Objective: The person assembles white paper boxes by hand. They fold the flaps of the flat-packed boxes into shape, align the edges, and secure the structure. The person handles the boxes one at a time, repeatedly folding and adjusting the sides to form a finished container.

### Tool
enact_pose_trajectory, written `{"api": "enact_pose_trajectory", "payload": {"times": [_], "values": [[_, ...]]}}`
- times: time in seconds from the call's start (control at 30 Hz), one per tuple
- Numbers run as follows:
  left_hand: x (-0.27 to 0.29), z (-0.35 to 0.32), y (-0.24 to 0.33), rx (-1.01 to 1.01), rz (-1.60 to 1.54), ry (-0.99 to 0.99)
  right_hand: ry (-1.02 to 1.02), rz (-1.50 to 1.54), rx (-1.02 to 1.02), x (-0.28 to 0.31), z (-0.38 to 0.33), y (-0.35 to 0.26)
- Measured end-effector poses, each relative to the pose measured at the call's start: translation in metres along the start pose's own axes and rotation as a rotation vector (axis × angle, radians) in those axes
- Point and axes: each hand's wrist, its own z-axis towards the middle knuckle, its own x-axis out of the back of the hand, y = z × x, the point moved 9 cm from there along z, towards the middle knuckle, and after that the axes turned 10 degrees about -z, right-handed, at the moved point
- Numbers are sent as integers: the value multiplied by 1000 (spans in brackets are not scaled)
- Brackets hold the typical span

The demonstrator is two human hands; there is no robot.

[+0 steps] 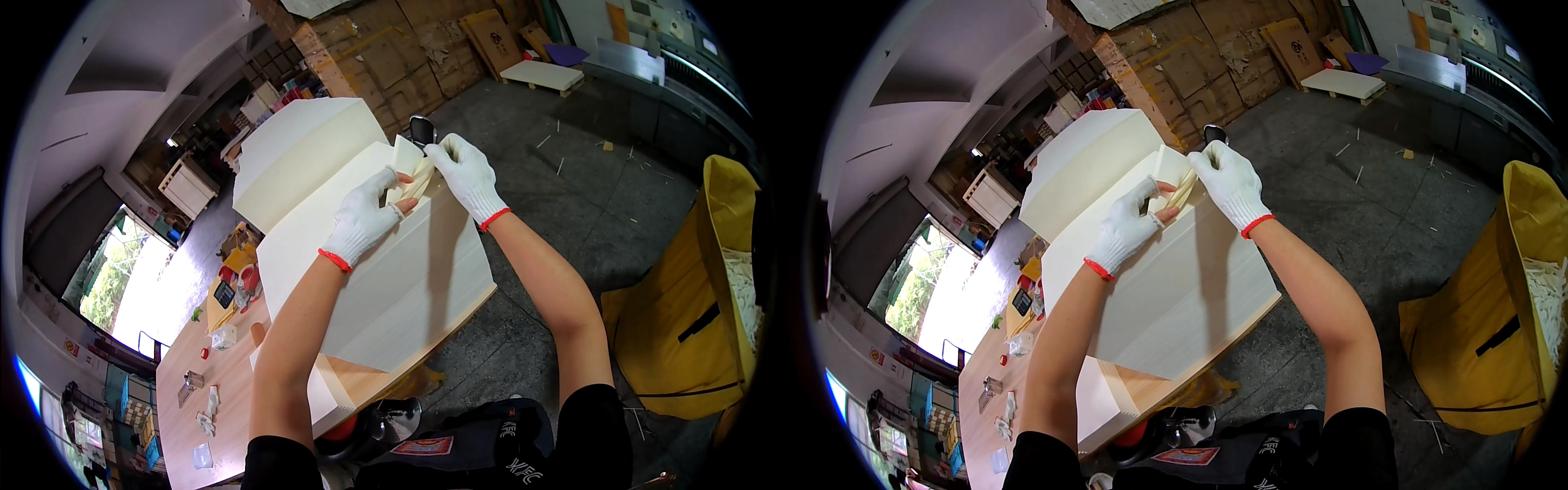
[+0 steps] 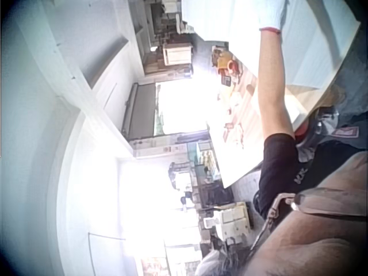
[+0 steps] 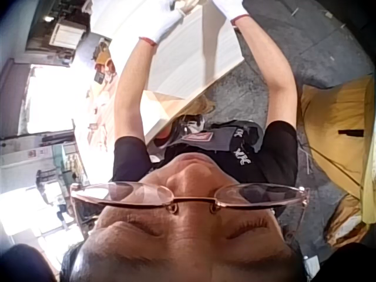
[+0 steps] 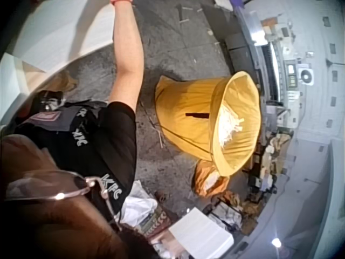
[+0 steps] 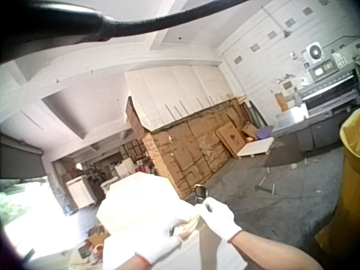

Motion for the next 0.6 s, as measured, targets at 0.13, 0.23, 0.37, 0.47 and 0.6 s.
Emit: {"api": "enact_pose_trajectory", "payload": {"times": [0.13, 0.23, 0.37, 0.47, 0.6], "values": [[-2, -2, 4, 5, -18, -28, -11, -56, 43, 2, 4, 0], [0, -7, 9, 3, -43, -25, -62, -236, 74, 18, 4, -6], [5, -7, 13, -188, -29, 70, -335, -759, 266, 11, 3, -10], [0, -3, 14, -99, -16, 9, -174, -851, 676, 10, 6, -30], [-1, -5, 7, -27, -26, -15, -141, -659, 748, 6, 2, -54]]}}
